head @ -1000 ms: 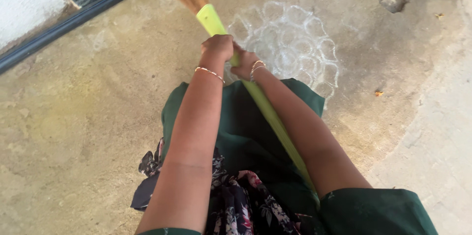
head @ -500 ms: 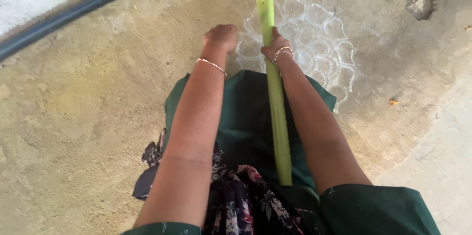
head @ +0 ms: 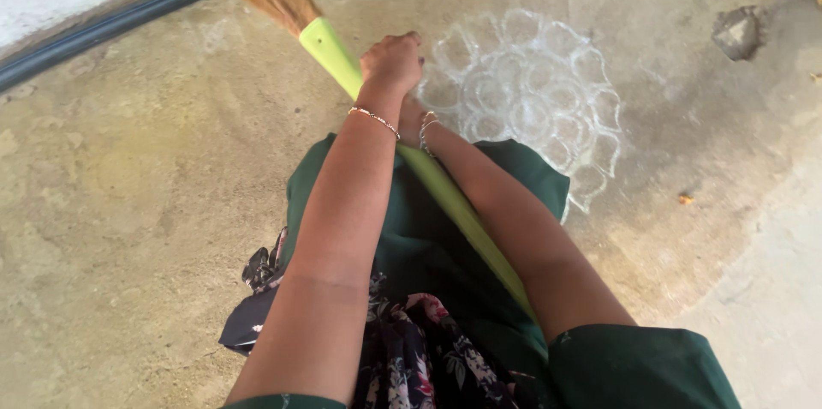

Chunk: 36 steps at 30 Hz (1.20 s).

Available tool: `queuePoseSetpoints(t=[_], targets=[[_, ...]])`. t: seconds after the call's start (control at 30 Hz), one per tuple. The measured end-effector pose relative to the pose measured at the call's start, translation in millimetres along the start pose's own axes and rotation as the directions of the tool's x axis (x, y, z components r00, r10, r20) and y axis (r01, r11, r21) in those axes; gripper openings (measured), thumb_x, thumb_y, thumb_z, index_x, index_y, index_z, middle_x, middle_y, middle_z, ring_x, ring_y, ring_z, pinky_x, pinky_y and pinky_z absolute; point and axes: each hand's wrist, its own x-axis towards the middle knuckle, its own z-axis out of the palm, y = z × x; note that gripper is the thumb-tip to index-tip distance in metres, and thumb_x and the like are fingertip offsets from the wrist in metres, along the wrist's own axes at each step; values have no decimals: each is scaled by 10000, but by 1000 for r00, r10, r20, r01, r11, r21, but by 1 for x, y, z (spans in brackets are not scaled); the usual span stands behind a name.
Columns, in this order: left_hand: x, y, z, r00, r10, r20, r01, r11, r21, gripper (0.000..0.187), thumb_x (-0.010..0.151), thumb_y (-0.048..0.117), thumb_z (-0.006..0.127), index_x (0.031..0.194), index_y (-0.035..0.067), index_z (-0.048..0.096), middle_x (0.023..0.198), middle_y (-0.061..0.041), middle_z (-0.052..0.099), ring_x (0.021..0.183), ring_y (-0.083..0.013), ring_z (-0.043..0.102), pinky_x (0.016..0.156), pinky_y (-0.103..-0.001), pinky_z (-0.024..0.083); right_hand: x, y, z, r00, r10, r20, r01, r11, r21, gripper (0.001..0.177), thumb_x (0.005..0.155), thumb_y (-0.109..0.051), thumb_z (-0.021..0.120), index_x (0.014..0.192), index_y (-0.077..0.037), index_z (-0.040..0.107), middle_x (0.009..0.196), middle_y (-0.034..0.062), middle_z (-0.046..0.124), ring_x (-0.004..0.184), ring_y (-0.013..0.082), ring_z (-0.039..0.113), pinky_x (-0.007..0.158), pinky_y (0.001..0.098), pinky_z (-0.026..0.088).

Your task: The person sweeps the concrete floor near a set of black stairs using a broom, moving the broom back and forth to collect dust near the wall and steps.

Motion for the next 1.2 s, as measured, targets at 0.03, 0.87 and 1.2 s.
queuePoseSetpoints(t=[0.03, 0.87, 1.2], targets=[[1, -5, -1, 999, -10, 42, 9, 999, 33, 366, 932, 349, 688, 1281, 245, 649, 1242, -99, 681, 1171, -323, 650, 954, -470, 537, 6, 0, 6, 1000, -9, 26, 9, 1000, -6, 685, 755, -343, 837, 1332, -98, 561, 1105, 227, 722, 958, 360, 717, 849, 472, 575], [11, -16, -2, 982, -52, 182, 30, 992, 123, 391, 947, 370, 672, 1314, 252, 606, 1314, -84, 642, 1243, -305, 612, 980, -480, 523, -39, 10, -82, 866, 464, -184, -426, 879, 212, 929, 720, -221, 755, 1557, -114, 365, 1029, 218, 759, 809, 317, 773, 771, 413, 624], [9, 5, 0, 982, 1, 188, -18, 996, 91, 344, 971, 324, 665, 1284, 185, 629, 1237, -127, 688, 1168, -330, 670, 953, -469, 555, -34, 65, -36, 947, 292, -131, -306, 947, -100, 976, 721, -377, 839, 1505, -74, 345, 1206, 274, 655, 1055, 432, 654, 931, 490, 531]])
